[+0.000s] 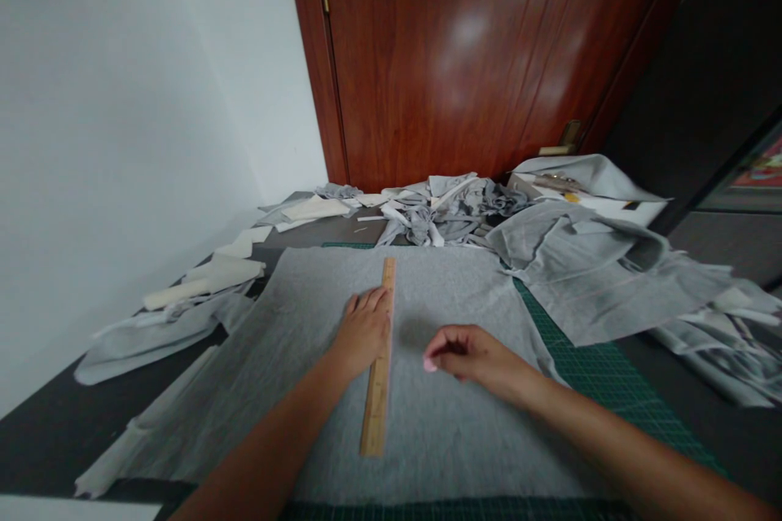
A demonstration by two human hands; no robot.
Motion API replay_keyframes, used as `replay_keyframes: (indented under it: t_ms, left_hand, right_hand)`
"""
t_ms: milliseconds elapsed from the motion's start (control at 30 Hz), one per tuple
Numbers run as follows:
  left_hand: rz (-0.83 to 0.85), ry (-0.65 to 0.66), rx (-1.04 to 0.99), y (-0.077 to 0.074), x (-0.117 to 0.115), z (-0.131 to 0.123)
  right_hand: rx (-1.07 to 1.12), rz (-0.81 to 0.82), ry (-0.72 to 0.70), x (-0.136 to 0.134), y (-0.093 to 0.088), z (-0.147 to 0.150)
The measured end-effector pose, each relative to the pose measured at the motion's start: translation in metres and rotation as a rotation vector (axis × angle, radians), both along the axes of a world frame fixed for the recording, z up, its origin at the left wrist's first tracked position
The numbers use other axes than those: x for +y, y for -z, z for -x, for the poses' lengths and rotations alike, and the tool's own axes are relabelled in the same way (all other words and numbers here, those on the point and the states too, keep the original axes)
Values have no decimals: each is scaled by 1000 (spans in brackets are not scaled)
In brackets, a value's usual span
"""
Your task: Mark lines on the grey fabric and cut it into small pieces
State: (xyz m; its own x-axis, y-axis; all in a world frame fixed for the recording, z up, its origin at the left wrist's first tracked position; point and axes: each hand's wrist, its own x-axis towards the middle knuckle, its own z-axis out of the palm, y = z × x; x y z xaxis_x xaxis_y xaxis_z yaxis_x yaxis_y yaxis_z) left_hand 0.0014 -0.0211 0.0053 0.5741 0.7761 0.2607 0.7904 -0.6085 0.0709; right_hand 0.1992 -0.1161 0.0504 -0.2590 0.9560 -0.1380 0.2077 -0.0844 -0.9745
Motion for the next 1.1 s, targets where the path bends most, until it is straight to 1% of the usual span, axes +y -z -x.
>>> replay_keyframes:
  t_ms: [67,167,267,333,400,467,600,700,800,933,1000,1100]
  left_hand:
    - [7,-13,-31,1,1,1]
    - [15,-23,-64,1,3,1]
    - [34,-31,-91,0,4,3]
    - [41,-60,-106,0,7,5]
    - [26,-88,-113,0,9,7]
    - [-11,-123,-104,0,10,9]
    - [-87,-225,-39,-3,10,13]
    - [-78,-275,36,-9,11,15]
    - [3,-320,122,-20,17,16]
    - [127,-378,274,-41,27,14]
    - [133,-380,333,-50,31,14]
    - [94,-337,349,-56,35,11]
  right_hand:
    - [-27,-98,149,20,4,-24]
    - [-96,-220,326,43,17,-61]
    - [-102,-248,414,54,34,-88]
    - [-52,-261,462,56,44,-97]
    - [-18,-284,475,55,51,-100]
    - [-14,-306,453,54,54,-99]
    - [20,-316,423,55,56,-99]
    - [62,-325,449,57,57,-101]
    - [83,-344,490,59,58,-103]
    - [100,-379,522,59,56,-103]
    - [118,-389,538,59,54,-102]
    - [163,-386,572,60,53,-102]
